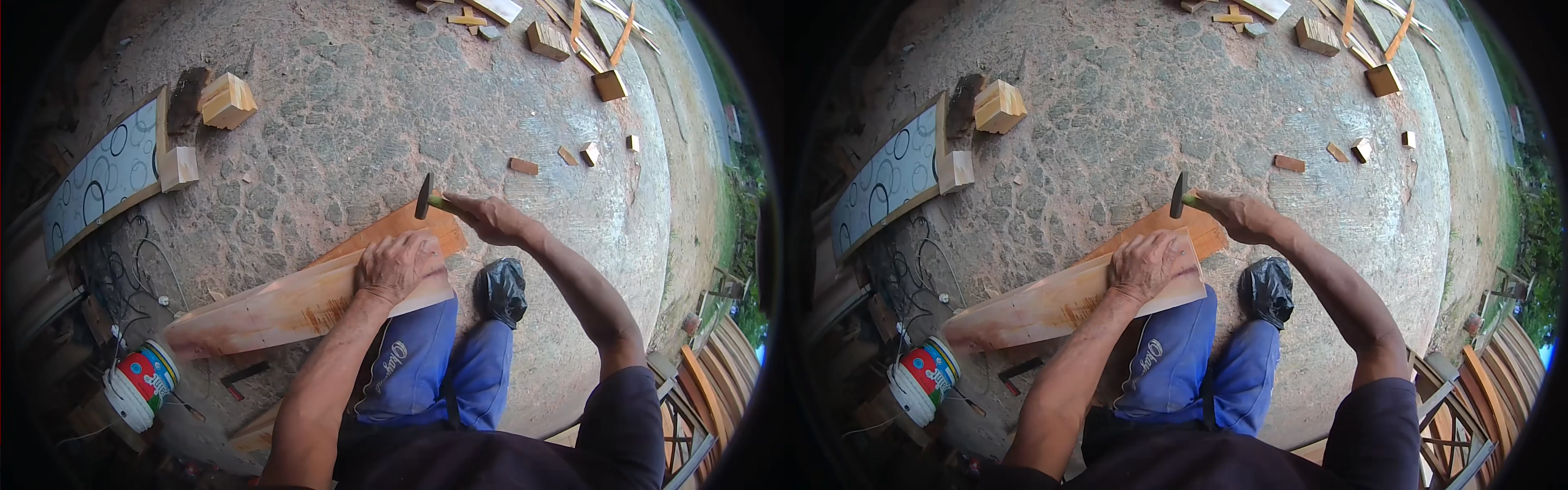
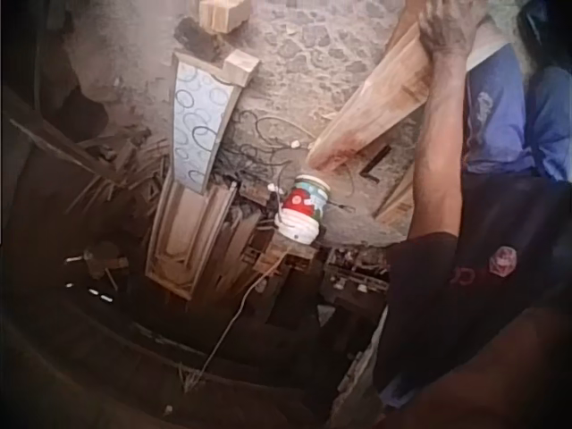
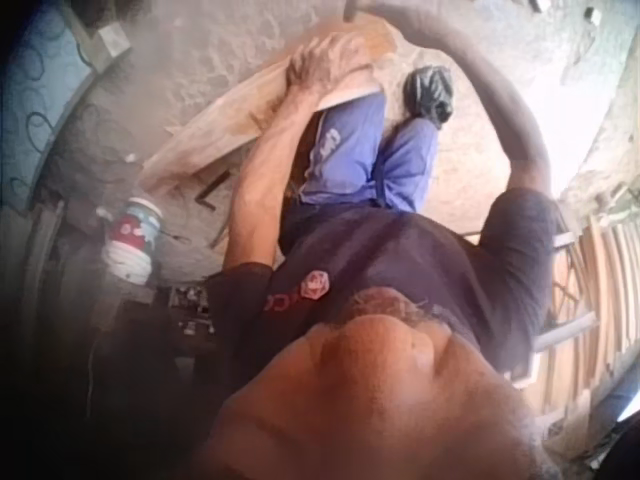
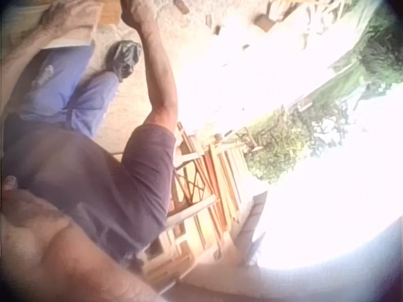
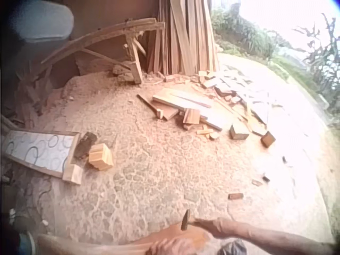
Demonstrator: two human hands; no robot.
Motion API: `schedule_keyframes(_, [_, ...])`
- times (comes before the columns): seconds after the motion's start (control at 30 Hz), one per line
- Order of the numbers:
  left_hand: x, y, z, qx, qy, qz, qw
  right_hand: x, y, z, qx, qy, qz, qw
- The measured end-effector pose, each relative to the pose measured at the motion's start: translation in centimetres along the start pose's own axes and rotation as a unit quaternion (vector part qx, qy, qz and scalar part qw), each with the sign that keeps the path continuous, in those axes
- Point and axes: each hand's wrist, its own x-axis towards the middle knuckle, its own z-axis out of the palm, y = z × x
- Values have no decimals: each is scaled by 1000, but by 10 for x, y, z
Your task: The person assembles a wooden box by holding wood panels together and hammering nails into the joints.
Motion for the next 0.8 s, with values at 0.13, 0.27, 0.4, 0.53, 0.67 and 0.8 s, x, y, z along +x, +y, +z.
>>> schedule_keyframes(0.13, [-1, 0, -4, -3, -65, -38, 997, -30, 11, 78, 186, 203, 223, 935])
schedule_keyframes(0.27, [2, 7, -7, 29, -89, -63, 994, -59, 19, 143, 254, 257, 267, 894])
schedule_keyframes(0.4, [6, 18, -8, 63, -125, -136, 981, -77, 28, 206, 217, 296, 301, 880])
schedule_keyframes(0.53, [5, 14, -8, 71, -119, -140, 980, -99, 1, 237, 342, 303, 369, 809])
schedule_keyframes(0.67, [-4, 2, -17, 12, -115, -37, 993, -127, -18, 273, 453, 316, 372, 746])
schedule_keyframes(0.8, [-19, -49, -42, 74, -244, -97, 962, -158, -36, 285, 520, 224, 368, 738])
